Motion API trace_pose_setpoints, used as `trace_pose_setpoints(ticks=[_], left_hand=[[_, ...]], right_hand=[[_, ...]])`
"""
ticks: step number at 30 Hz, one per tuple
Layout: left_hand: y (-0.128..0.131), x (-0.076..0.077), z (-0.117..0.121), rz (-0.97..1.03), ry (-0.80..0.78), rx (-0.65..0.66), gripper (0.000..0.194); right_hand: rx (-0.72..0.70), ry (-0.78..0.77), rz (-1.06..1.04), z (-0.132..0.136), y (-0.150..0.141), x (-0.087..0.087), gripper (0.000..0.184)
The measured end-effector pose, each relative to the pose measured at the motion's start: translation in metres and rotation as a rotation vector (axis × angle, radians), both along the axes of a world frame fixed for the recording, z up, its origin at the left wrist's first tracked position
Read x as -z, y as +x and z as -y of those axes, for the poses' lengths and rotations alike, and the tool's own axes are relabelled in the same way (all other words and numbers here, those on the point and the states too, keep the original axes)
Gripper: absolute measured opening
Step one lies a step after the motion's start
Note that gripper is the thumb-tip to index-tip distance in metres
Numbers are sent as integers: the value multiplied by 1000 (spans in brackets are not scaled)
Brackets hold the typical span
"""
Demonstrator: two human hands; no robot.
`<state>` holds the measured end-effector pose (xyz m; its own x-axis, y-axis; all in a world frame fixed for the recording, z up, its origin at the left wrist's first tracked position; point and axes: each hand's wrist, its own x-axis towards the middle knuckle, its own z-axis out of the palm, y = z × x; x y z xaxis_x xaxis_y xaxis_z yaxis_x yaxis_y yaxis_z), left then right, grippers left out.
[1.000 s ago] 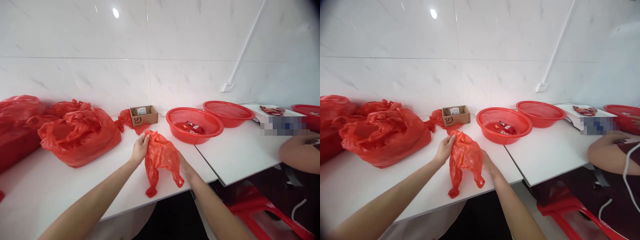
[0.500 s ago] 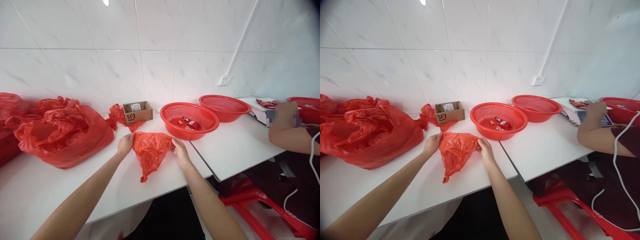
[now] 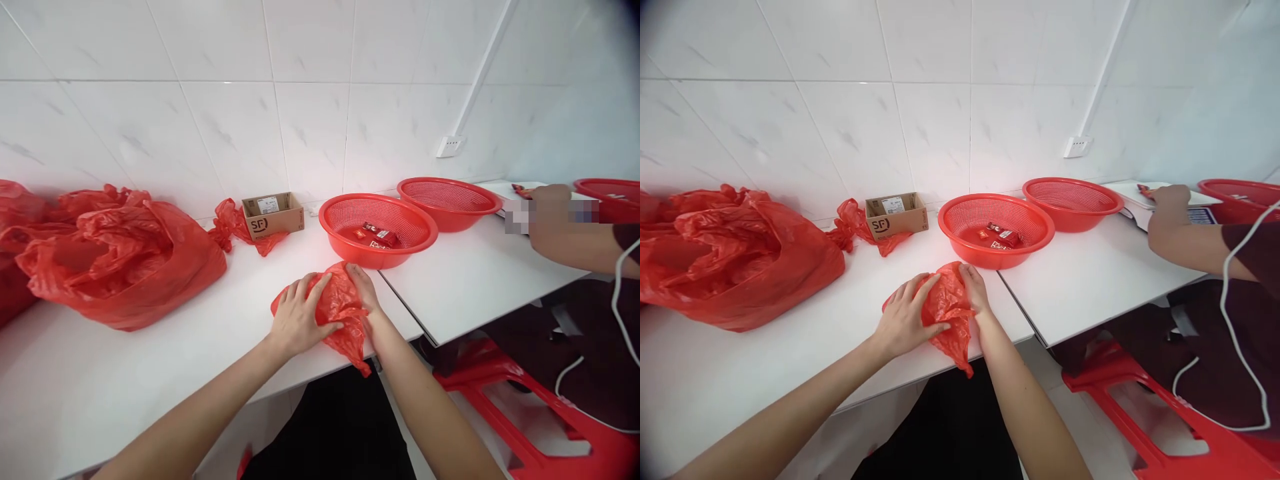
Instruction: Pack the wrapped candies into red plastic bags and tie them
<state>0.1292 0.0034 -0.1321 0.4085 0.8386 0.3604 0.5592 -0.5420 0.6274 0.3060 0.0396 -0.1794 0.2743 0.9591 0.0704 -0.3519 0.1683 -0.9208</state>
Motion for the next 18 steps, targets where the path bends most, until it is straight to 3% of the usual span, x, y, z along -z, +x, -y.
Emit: trace_pose_setpoints(ticks=[2, 5, 8, 10, 14, 16, 18], left_hand=[[4, 10, -11, 15, -52, -48, 64], [-16, 10, -45, 118, -113, -178, 37], [-58, -4, -72, 226, -140, -315, 43], [-87, -14, -77, 242, -167, -367, 44], [-119, -24, -55, 123, -196, -380, 42], [-115, -27, -35, 58, -128, -372, 52], [-100, -28, -17, -60, 42, -317, 59]], right_hand=[[-7, 0, 41, 1, -1, 0, 38], [23, 5, 76, 1, -2, 1, 37], [114, -4, 97, 0, -1, 4, 36], [170, -8, 130, -1, 1, 5, 35], [275, 16, 223, -1, 4, 6, 32], [330, 41, 262, 1, 3, 2, 30], [390, 72, 296, 6, 1, -5, 29]])
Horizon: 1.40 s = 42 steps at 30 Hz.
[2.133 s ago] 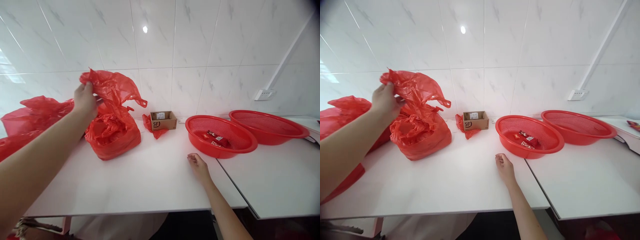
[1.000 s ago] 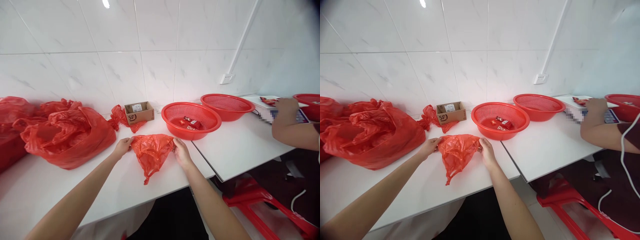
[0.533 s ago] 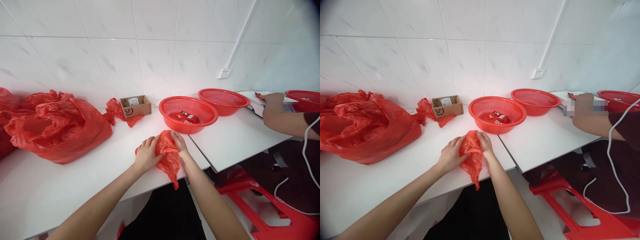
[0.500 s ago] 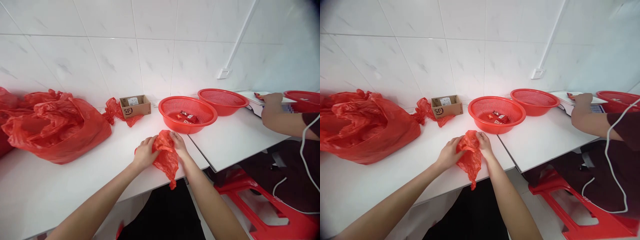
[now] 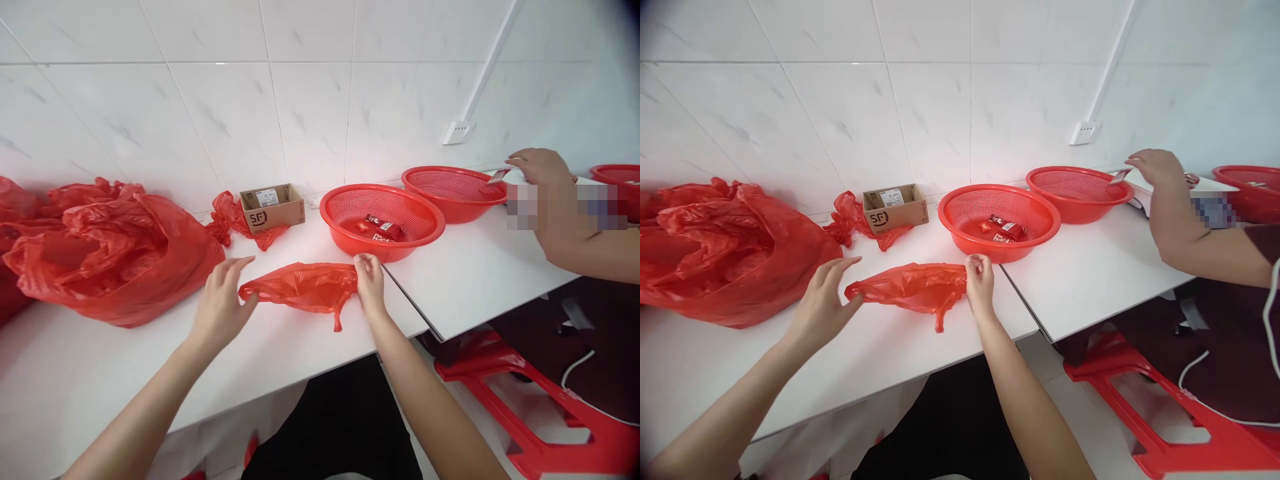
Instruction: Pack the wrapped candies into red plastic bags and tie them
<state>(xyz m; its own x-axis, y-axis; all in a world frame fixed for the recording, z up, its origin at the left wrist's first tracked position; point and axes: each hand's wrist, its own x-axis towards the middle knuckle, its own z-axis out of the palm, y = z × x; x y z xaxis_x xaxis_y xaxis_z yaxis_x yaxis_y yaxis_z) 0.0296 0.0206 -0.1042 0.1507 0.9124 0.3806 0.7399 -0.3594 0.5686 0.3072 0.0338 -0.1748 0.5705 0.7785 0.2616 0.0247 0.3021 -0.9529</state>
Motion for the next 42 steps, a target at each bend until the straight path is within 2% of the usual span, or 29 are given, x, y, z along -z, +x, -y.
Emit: trace_pose_setpoints(ticks=[2, 4, 5, 6, 8, 10, 11, 14, 16, 19, 22, 24, 27, 30, 32, 33, 35, 37, 38, 40, 41, 42], left_hand=[[20, 1, 10, -178, 120, 113, 56], [39, 5, 11, -247, 114, 192, 52], [46, 8, 8, -221, 72, 197, 51], [52, 11, 4, -175, 27, 186, 49], [60, 15, -5, -79, -49, 161, 40], [63, 16, -12, 23, -127, 158, 23], [63, 15, -15, 88, -177, 168, 16], [54, 3, -22, 321, -340, 214, 15], [40, -8, -29, 486, -415, 209, 19], [12, -25, -38, 669, -446, 146, 24], [-9, -34, -37, 706, -464, 160, 31], [-14, -33, -30, 654, -481, 217, 32], [-9, -24, -17, 474, -490, 298, 21], [2, -10, -11, -31, -338, 269, 15], [9, -3, -13, -325, -205, 177, 32], [11, -1, -16, -402, -163, 127, 41], [12, -1, -23, -455, -126, 50, 56], [7, -4, -28, -506, -106, 21, 62], [3, -6, -29, -521, -102, 32, 63], [-5, -8, -25, -504, -119, 103, 63], [-8, -9, -20, -466, -135, 148, 62], [-10, -11, -13, -412, -150, 188, 61]], right_hand=[[98, 74, 95, 10, -5, -11, 29], [188, 172, 258, 26, -14, -23, 23], [192, 218, 357, 34, -20, -28, 18], [148, 252, 459, 42, -26, -32, 15], [-67, 252, 648, 55, -38, -34, 14], [-282, 132, 828, 59, -45, -29, 17], [-344, 34, 909, 59, -46, -24, 20], [-381, -201, 1067, 52, -39, -12, 27], [-385, -241, 1113, 48, -26, -11, 33], [-361, -373, 1186, 46, -4, -25, 45], [-358, -517, 1256, 46, 14, -46, 47], [-373, -523, 1273, 45, 22, -57, 45], [-408, -522, 1291, 44, 27, -65, 40], [-433, -528, 1306, 44, 27, -66, 45], [-470, -534, 1316, 45, 24, -67, 59], [-496, -534, 1318, 47, 21, -69, 67], [-546, -524, 1295, 53, 16, -75, 79], [-621, -472, 1227, 61, 12, -85, 81], [-675, -427, 1174, 65, 12, -91, 77], [-734, -283, 1035, 68, 17, -102, 56], [-690, -189, 968, 67, 24, -106, 43], [-586, -98, 929, 63, 33, -109, 35]])
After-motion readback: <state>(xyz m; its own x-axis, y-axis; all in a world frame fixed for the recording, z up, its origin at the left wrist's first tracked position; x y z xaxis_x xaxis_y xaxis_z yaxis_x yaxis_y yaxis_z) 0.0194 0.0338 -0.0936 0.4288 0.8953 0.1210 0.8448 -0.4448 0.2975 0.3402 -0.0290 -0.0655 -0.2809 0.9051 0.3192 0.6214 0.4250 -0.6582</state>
